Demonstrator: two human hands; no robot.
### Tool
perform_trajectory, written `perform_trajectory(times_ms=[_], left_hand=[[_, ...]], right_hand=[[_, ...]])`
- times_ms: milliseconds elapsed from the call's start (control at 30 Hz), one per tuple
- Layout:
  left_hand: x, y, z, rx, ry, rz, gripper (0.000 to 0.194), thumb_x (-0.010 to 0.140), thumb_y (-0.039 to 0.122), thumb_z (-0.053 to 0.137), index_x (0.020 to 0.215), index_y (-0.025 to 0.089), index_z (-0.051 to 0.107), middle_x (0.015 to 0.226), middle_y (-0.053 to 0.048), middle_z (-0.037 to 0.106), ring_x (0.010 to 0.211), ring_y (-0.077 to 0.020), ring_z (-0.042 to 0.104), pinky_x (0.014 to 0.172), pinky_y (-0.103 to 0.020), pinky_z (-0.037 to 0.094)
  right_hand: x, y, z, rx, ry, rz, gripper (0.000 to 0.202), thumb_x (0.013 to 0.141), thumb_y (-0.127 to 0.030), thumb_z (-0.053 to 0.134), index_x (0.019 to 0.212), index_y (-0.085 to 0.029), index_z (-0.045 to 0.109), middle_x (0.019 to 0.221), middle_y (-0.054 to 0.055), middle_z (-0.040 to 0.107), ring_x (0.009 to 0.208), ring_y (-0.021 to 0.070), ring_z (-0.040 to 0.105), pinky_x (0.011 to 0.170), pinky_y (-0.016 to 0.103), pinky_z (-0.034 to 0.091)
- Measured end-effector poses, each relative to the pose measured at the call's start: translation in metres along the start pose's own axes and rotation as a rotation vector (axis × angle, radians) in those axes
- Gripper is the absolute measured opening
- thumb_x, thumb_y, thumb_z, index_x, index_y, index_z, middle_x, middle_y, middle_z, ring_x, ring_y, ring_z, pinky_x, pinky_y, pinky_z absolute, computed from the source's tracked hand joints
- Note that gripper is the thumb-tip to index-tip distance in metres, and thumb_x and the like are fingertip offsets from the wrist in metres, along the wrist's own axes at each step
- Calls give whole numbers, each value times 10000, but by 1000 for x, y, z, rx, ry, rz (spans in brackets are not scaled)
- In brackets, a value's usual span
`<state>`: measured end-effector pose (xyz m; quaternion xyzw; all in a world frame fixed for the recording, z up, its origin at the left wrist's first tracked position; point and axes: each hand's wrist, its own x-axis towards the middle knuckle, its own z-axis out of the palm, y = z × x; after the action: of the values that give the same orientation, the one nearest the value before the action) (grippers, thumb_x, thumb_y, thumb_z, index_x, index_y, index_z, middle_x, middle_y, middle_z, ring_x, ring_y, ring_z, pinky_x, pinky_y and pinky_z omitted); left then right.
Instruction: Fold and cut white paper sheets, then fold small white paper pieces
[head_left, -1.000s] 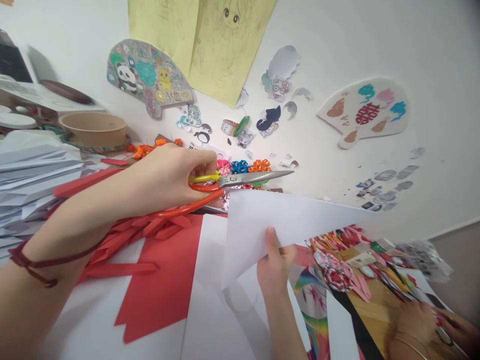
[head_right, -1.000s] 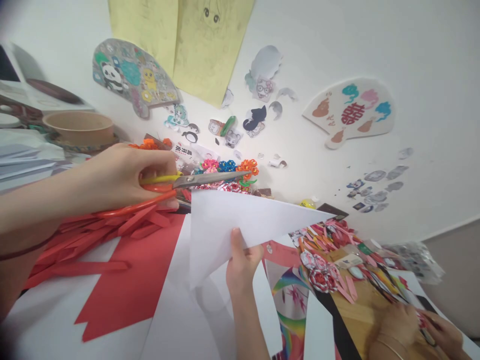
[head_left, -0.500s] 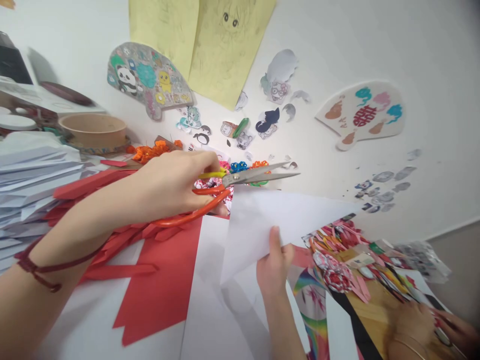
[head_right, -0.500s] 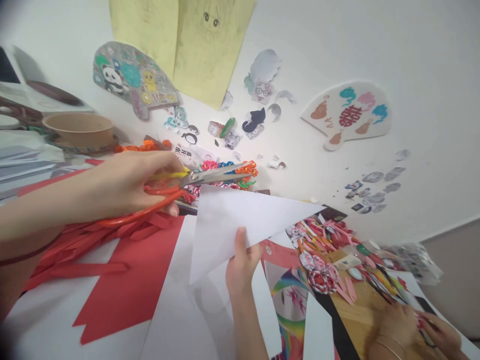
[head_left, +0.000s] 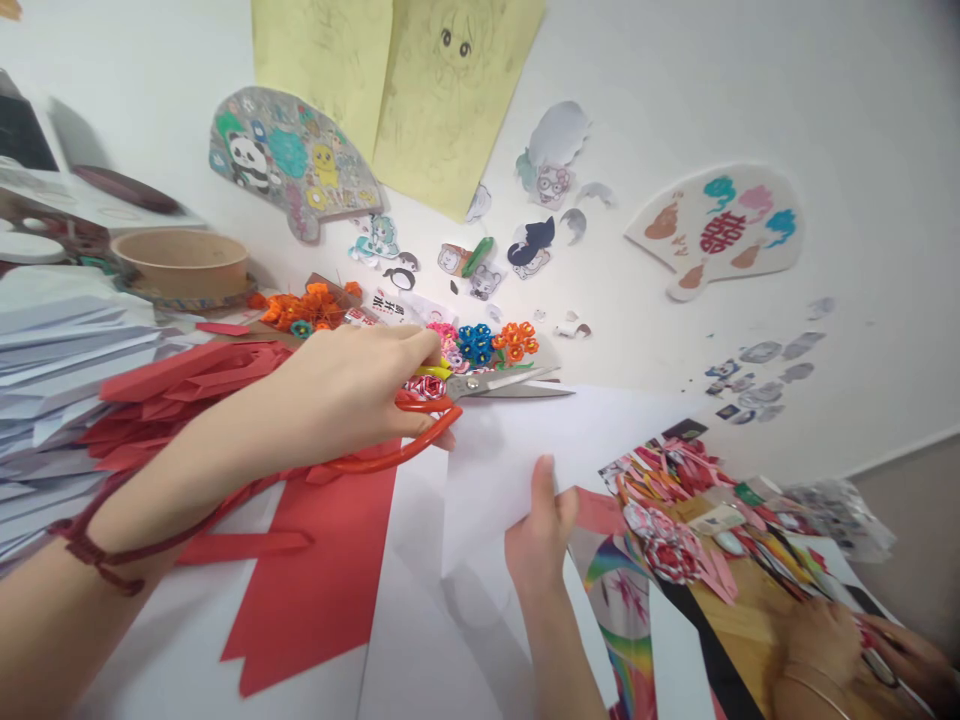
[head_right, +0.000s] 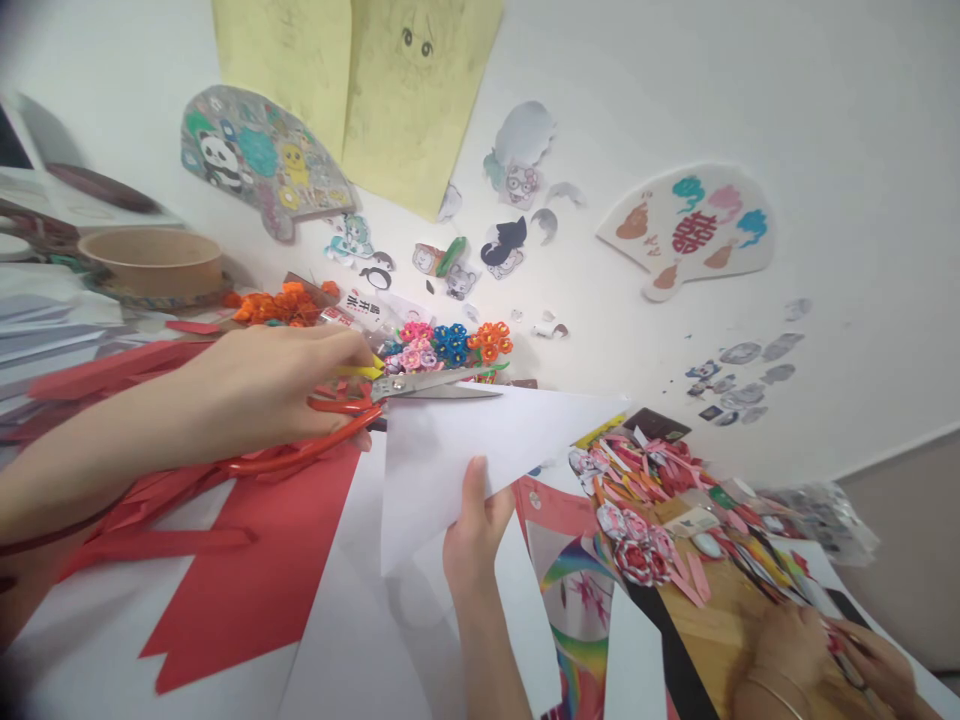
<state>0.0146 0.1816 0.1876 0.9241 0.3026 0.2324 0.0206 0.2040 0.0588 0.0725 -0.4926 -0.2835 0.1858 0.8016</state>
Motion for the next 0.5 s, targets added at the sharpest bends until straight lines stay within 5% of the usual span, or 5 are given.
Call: perform_trajectory(times_ms=[233, 500], left_hand=[[3, 12, 7, 43, 22, 18, 532, 755, 721, 543, 998, 247, 546, 1027, -28, 677, 875, -234, 652, 529, -272, 310], [1, 10, 3, 61, 23, 19, 411, 791, 582, 567, 1048, 261, 553, 1068, -29, 665, 876, -226, 646, 543, -269, 310]], right_hand=[[-4, -3, 4, 43, -59, 3, 633, 855, -447, 651, 1405, -179, 487, 1259, 143, 662, 1150, 270, 632, 961, 420, 514], [1, 0, -1, -18, -147, 53, 751, 770, -372, 752, 1434, -194, 450, 1336, 140, 613, 1183, 270, 610, 1023, 458, 477]])
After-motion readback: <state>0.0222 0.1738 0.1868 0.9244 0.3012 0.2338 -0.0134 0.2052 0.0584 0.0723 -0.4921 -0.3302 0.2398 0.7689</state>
